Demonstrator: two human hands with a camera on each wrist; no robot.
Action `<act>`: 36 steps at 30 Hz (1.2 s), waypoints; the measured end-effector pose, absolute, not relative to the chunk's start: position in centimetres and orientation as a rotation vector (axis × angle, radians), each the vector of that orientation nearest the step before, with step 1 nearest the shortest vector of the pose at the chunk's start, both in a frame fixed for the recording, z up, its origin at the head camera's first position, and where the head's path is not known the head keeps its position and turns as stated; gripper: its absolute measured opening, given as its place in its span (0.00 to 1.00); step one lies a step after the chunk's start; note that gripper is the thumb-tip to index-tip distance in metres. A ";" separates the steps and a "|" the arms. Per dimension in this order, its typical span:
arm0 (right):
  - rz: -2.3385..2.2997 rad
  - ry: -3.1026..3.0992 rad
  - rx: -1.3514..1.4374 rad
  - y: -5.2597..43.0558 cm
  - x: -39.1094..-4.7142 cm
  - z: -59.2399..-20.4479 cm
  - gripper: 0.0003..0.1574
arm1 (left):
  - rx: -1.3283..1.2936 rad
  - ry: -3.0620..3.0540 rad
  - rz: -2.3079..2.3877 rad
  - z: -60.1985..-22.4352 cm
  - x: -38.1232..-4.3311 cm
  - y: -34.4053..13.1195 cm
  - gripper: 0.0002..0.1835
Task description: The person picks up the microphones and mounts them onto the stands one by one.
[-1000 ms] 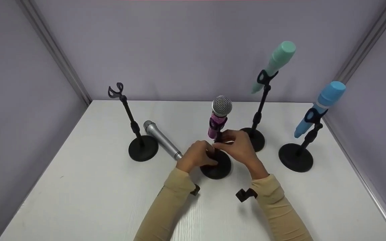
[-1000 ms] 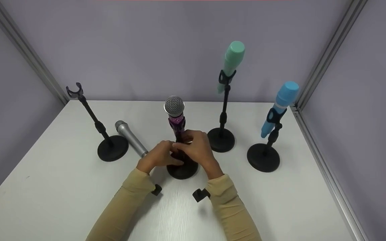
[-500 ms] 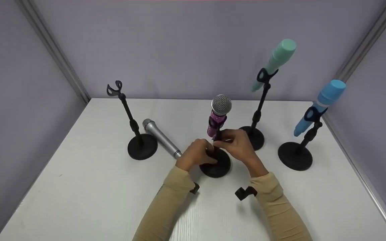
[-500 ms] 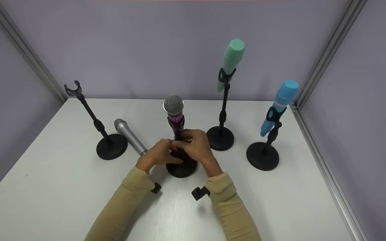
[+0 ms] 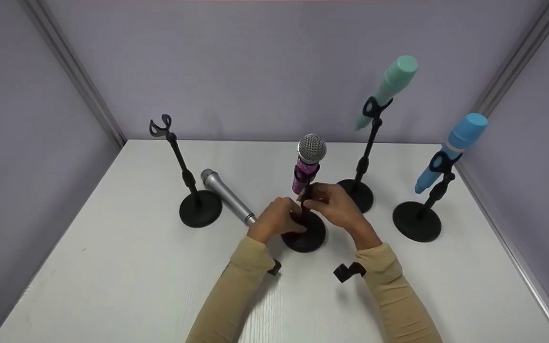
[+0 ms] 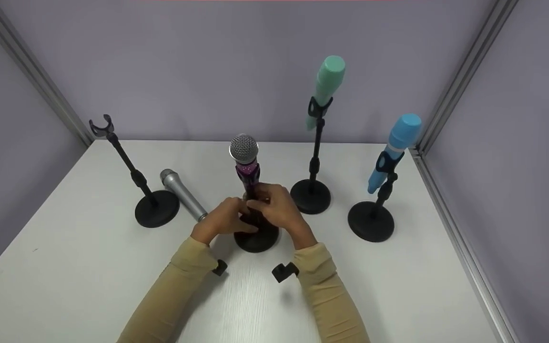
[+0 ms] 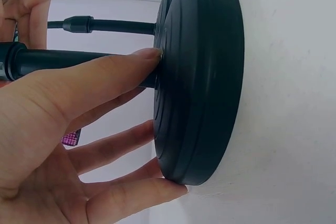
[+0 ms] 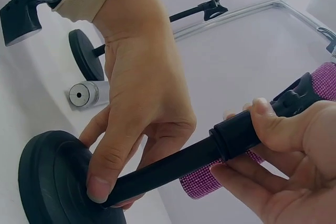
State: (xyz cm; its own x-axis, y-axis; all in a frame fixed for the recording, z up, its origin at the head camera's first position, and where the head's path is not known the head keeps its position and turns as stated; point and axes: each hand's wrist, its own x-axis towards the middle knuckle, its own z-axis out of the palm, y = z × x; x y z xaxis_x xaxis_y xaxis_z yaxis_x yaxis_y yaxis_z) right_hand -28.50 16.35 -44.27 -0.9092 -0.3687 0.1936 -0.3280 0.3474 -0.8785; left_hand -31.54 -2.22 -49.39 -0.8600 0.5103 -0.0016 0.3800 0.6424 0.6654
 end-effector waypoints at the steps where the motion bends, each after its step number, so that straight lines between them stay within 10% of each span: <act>1: -1.639 2.539 -0.662 16.3 -28.6 -44.2 0.11 | 0.729 2.674 1.019 -49.4 -31.6 -2.3 0.10; 14: -1.632 2.697 -0.541 16.5 -28.2 -44.7 0.24 | 0.717 2.672 1.025 -50.0 -31.5 -2.1 0.12; 36: -1.568 2.793 -0.684 16.3 -28.6 -44.8 0.12 | 0.676 2.682 0.997 -49.7 -32.0 -2.0 0.11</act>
